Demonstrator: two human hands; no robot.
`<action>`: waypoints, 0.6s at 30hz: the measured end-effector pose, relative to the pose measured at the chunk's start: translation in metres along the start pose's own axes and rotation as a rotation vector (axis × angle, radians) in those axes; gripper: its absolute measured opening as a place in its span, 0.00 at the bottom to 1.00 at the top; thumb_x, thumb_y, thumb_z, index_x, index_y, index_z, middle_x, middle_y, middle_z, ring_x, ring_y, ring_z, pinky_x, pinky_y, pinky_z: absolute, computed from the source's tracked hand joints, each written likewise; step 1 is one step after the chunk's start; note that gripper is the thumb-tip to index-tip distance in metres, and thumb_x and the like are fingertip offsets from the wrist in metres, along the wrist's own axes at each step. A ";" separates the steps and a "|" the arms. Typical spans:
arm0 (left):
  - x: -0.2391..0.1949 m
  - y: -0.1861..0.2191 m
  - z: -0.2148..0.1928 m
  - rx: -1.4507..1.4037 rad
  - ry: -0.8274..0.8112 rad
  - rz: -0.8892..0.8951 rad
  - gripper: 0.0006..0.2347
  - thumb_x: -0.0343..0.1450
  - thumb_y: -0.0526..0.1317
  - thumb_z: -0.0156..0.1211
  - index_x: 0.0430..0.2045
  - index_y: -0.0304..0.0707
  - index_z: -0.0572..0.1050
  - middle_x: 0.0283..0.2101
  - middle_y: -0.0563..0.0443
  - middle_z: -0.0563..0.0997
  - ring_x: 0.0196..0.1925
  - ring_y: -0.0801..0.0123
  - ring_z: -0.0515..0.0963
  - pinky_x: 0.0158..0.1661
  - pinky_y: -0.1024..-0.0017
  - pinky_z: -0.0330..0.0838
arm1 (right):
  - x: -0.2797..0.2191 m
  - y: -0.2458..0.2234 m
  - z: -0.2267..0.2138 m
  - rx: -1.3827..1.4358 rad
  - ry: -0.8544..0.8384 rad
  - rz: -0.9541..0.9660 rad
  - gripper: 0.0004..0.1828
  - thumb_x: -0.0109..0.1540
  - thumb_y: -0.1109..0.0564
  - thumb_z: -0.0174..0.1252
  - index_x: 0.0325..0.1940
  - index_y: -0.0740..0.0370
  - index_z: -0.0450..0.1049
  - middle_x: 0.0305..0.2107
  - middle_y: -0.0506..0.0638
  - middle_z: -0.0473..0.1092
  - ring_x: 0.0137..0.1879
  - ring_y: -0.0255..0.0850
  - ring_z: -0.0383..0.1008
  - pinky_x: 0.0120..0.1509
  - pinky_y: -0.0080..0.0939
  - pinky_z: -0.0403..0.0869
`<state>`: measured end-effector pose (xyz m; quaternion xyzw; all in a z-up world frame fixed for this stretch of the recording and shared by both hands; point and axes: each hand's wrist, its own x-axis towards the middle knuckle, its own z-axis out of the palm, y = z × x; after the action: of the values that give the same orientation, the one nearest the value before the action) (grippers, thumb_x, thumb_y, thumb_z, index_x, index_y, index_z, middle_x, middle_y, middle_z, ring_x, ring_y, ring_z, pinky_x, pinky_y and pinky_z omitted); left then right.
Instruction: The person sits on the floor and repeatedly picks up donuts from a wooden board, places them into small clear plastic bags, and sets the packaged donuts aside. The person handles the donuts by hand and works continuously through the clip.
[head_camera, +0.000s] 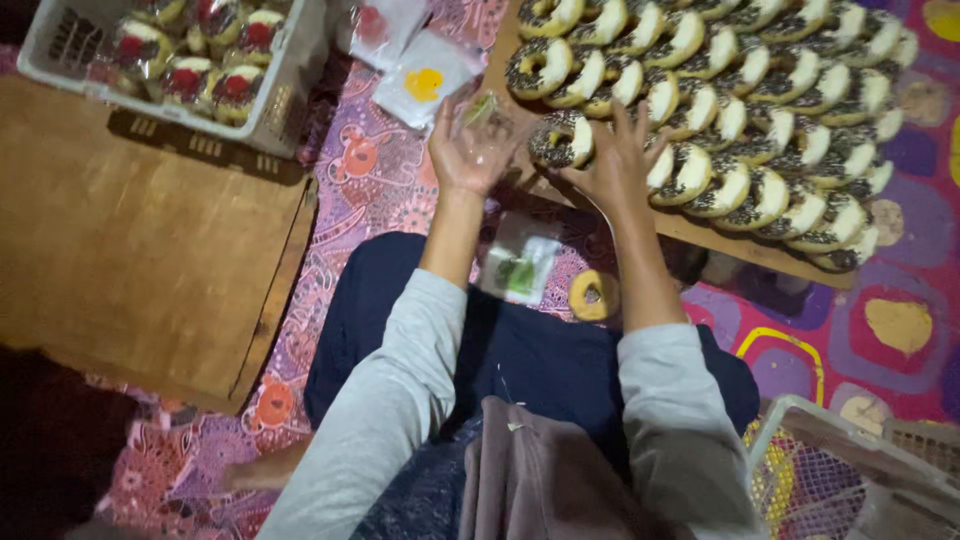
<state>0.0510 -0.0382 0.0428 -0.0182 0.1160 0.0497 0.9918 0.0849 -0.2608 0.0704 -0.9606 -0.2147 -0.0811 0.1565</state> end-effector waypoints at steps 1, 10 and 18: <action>0.001 0.003 -0.007 -0.047 -0.065 -0.028 0.24 0.74 0.56 0.51 0.54 0.32 0.70 0.49 0.36 0.75 0.54 0.46 0.72 0.65 0.31 0.56 | -0.008 -0.004 -0.004 0.066 0.023 0.000 0.44 0.45 0.39 0.79 0.60 0.60 0.76 0.70 0.61 0.59 0.78 0.62 0.46 0.74 0.81 0.40; -0.023 -0.041 -0.025 0.362 -0.268 0.366 0.27 0.80 0.53 0.51 0.65 0.25 0.66 0.61 0.29 0.75 0.61 0.46 0.76 0.64 0.47 0.68 | -0.100 -0.082 -0.072 0.401 0.258 0.007 0.42 0.46 0.49 0.83 0.60 0.61 0.74 0.66 0.60 0.61 0.74 0.59 0.59 0.78 0.59 0.61; -0.058 -0.056 -0.016 0.152 -0.286 0.005 0.31 0.76 0.61 0.53 0.63 0.32 0.68 0.58 0.38 0.77 0.58 0.52 0.78 0.60 0.53 0.74 | -0.095 -0.115 -0.074 0.465 0.413 0.032 0.50 0.43 0.55 0.80 0.69 0.59 0.70 0.68 0.63 0.59 0.73 0.61 0.58 0.77 0.61 0.59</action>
<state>-0.0031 -0.1003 0.0417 0.0642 -0.0230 0.0453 0.9966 -0.0568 -0.2232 0.1490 -0.8655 -0.1762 -0.2208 0.4137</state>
